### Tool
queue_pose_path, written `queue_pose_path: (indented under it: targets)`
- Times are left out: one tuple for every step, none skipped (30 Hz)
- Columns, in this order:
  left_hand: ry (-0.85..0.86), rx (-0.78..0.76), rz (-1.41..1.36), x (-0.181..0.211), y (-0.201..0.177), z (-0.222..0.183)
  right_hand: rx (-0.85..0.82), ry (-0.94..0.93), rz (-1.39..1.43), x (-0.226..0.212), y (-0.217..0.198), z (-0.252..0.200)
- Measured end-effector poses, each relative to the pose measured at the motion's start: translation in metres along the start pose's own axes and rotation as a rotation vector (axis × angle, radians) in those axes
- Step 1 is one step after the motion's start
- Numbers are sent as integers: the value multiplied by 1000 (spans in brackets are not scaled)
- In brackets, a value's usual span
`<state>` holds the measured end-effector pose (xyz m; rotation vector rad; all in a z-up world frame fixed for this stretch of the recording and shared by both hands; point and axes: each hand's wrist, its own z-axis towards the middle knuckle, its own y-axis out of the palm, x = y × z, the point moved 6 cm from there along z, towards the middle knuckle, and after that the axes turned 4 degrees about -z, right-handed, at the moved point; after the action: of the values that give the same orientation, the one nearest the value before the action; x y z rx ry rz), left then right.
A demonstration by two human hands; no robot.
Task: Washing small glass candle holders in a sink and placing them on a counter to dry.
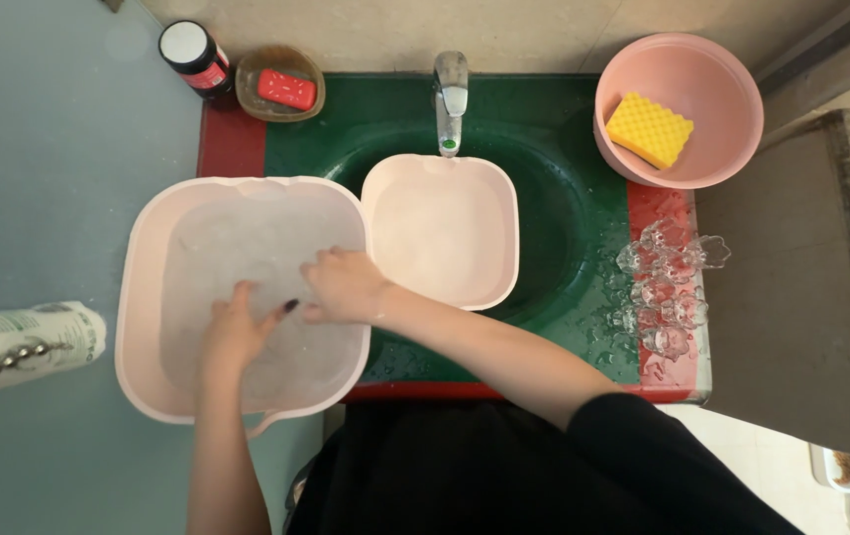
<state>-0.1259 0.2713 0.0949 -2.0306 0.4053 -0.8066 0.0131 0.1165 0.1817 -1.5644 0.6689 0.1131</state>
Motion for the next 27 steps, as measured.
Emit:
queue_pose_path:
  targets:
    - [3, -2, -2, 2, -2, -2, 0, 4, -3, 10, 2, -3]
    - [4, 9, -16, 4, -4, -4, 44, 41, 192, 22, 2, -7]
    - [0, 22, -28, 5, -9, -6, 89, 73, 389, 33, 2, -9]
    - [0, 24, -29, 3, -9, -5, 90, 73, 388, 43, -1, -18]
    - [18, 38, -50, 2, -10, -6, 106, 175, 715, 61, -2, -28]
    - [37, 52, -71, 1, -10, -6, 121, 280, 1041, 77, -1, -38]
    - [33, 54, -73, 5, -15, -8, 117, 278, 1040, 92, -1, -45]
    - [36, 75, -68, 9, -21, -11, 101, 434, 1151, 114, 4, -55]
    - [42, 94, -64, 15, -26, -12, 86, 597, 1256, 136, 10, -68]
    - [42, 93, -67, 26, -34, -21, 84, 598, 1253, 151, 15, -70]
    - [30, 116, -56, 36, -45, -31, 89, 673, 1165, 168, 22, -75]
    - [19, 140, -45, 46, -56, -40, 94, 745, 1075, 186, 29, -81]
    - [21, 137, -46, 54, -63, -46, 94, 748, 1074, 204, 47, -78]
    - [12, 178, -42, 61, -74, -52, 49, 761, 814, 224, 63, -76]
    - [-3, 220, -36, 66, -85, -60, -1, 761, 557, 241, 80, -73]
    - [-8, 218, -35, 74, -92, -65, -6, 760, 558, 249, 98, -71]
    - [-48, 249, -55, 79, -102, -71, 17, 721, 284, 257, 107, -67]
    - [-88, 281, -74, 84, -112, -76, 40, 669, 11, 263, 118, -61]
    - [-96, 280, -73, 86, -112, -78, 33, 664, 14, 268, 131, -59]
    - [-106, 312, -221, 86, -112, -80, 64, 625, -62, 271, 140, -56]
    - [-113, 344, -370, 86, -112, -80, 98, 588, -139, 275, 149, -52]
    - [-118, 345, -371, 87, -104, -74, 95, 583, -139, 273, 144, -48]
    - [-101, 328, -619, 87, -93, -69, 144, 521, -113, 268, 138, -43]
    - [-81, 308, -867, 87, -83, -64, 193, 458, -86, 262, 132, -40]
    - [-89, 312, -869, 105, -79, -62, 187, 451, -86, 246, 105, -40]
    - [-90, 219, -985, 124, -69, -58, 52, 707, 274, 243, 93, -48]
    - [-87, 125, -1101, 145, -60, -54, -93, 947, 638, 232, 83, -58]
